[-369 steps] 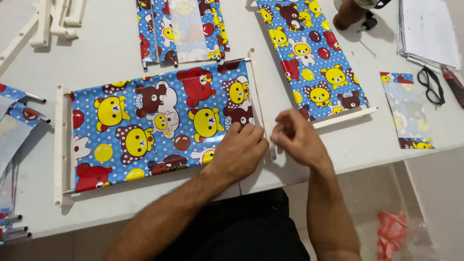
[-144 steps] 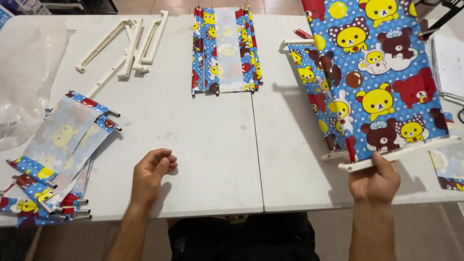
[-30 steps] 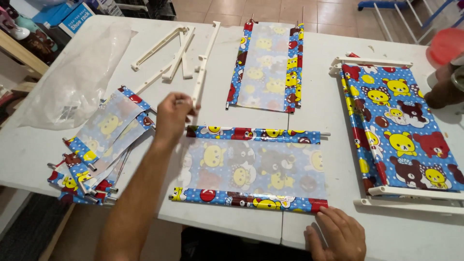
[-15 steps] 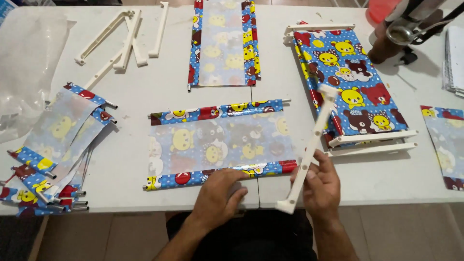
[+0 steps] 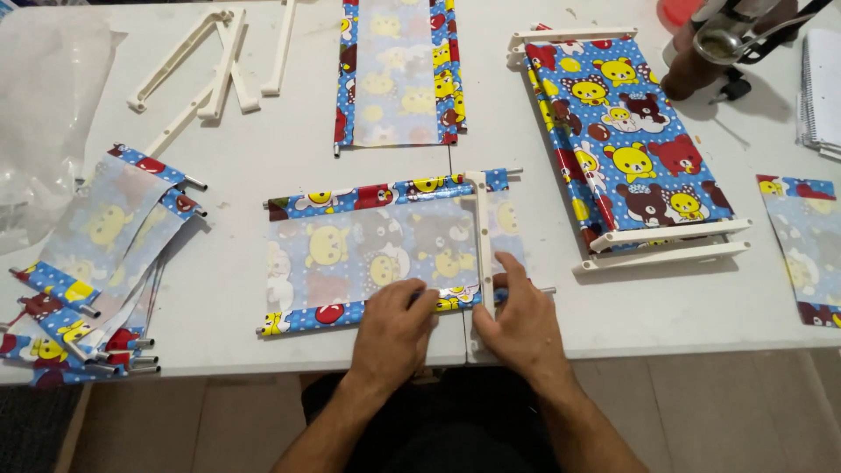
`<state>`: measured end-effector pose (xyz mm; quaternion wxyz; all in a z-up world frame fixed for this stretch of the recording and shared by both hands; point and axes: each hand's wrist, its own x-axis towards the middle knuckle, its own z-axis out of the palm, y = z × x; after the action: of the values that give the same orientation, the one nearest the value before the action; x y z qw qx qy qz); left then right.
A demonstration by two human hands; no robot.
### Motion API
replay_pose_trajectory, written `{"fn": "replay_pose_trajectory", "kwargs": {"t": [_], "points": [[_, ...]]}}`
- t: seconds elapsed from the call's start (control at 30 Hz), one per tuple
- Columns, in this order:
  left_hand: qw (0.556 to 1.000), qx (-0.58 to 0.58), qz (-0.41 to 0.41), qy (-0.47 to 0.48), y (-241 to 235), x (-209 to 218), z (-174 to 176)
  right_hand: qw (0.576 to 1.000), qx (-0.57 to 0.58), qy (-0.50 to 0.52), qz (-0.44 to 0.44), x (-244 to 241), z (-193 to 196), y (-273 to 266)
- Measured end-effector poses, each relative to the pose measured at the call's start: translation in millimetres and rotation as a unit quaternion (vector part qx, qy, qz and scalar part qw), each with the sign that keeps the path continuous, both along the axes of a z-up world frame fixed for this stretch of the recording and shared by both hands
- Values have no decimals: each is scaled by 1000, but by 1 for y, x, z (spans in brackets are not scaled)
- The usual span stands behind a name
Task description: Assembling fabric shelves by sliding plastic rods through sleeves and attaching end frames.
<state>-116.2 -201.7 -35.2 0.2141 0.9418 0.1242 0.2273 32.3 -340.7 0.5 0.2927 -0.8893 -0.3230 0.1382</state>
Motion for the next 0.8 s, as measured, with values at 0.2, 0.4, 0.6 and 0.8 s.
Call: {"fn": "replay_pose_trajectory", "kwargs": {"t": [0.2, 0.4, 0.6, 0.8], "points": [[977, 197, 58, -57, 43, -7, -49, 921, 373, 88, -70, 26, -17, -49], [938, 293, 71, -168, 63, -21, 70, 890, 440, 19, -122, 56, -50, -98], [939, 304, 62, -150, 118, 25, 147, 902, 413, 61, -108, 43, -36, -89], [986, 140, -16, 85, 176, 86, 61, 917, 367, 96, -123, 45, -31, -85]]}}
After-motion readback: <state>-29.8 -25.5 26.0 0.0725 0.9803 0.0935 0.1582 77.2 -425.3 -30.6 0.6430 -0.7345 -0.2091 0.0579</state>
